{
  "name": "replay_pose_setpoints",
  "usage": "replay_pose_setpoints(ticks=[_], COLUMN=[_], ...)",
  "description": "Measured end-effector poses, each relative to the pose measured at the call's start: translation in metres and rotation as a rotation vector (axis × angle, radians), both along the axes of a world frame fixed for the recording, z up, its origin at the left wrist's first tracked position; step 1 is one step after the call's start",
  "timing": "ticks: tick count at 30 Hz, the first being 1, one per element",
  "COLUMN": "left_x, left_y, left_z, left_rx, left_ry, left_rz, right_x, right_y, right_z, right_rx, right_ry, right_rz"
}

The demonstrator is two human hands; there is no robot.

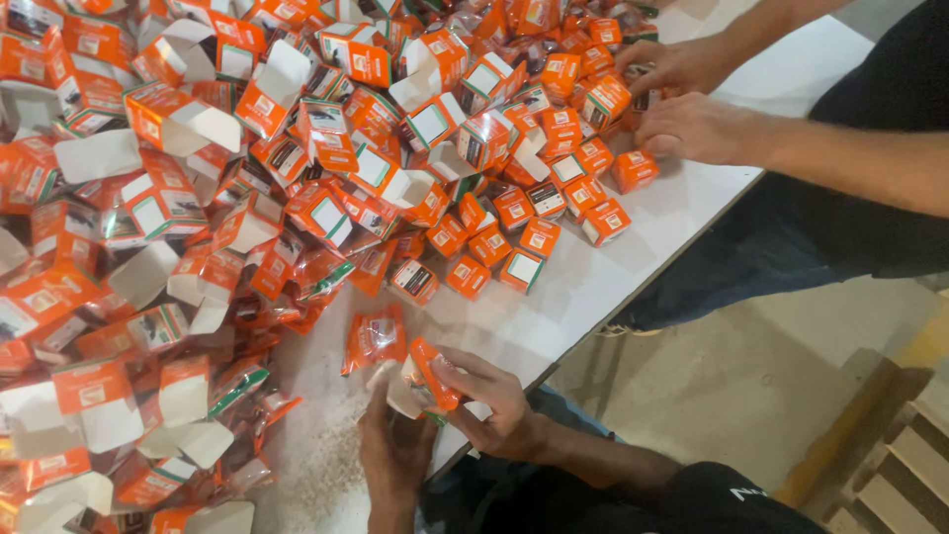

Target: The person folds small orange cardboard boxes on a table covered with a large pile of unfolded boxes and blister-packed items. They pick up a flat box, fold its flaps closed by hand, and set the finished box back onto the pile, repeating this with one box at a time while other workers handle boxes nearby.

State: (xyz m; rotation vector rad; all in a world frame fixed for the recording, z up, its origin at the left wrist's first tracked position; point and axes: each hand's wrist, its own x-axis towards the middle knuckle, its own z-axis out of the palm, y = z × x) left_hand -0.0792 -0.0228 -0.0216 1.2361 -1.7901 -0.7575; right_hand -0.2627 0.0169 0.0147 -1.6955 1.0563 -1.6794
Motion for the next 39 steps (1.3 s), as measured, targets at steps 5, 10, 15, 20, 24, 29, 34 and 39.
replay_pose_setpoints(ticks=[5,10,15,20,24,29,34,39], left_x=[-0.005,-0.012,-0.009,-0.001,0.003,0.007,0.004,0.0], left_y=[-0.003,-0.008,-0.01,-0.007,0.0,0.001,0.005,0.002], left_z=[0.023,0.043,0.04,0.011,-0.007,-0.006,-0.006,-0.012], left_rx=[-0.034,0.195,0.225,-0.184,-0.236,-0.243,-0.354,-0.263], left_ry=[0.069,0.055,0.0,-0.126,-0.189,-0.197,-0.102,0.099], left_rz=[-0.114,-0.098,-0.129,-0.088,0.013,-0.094,-0.107,-0.098], right_x=[0.006,0.001,-0.014,-0.013,-0.009,-0.004,-0.004,0.002], right_y=[-0.005,-0.009,-0.002,-0.006,-0.012,-0.03,-0.05,-0.04], right_z=[0.005,0.014,0.03,0.041,0.046,0.048,0.036,0.013], right_rx=[0.037,-0.001,0.112,0.164,0.19,0.317,0.395,0.286], right_ry=[0.05,0.482,0.6,0.826,0.871,1.006,1.037,0.925], right_rz=[0.009,-0.043,0.157,0.11,0.119,0.207,0.302,0.207])
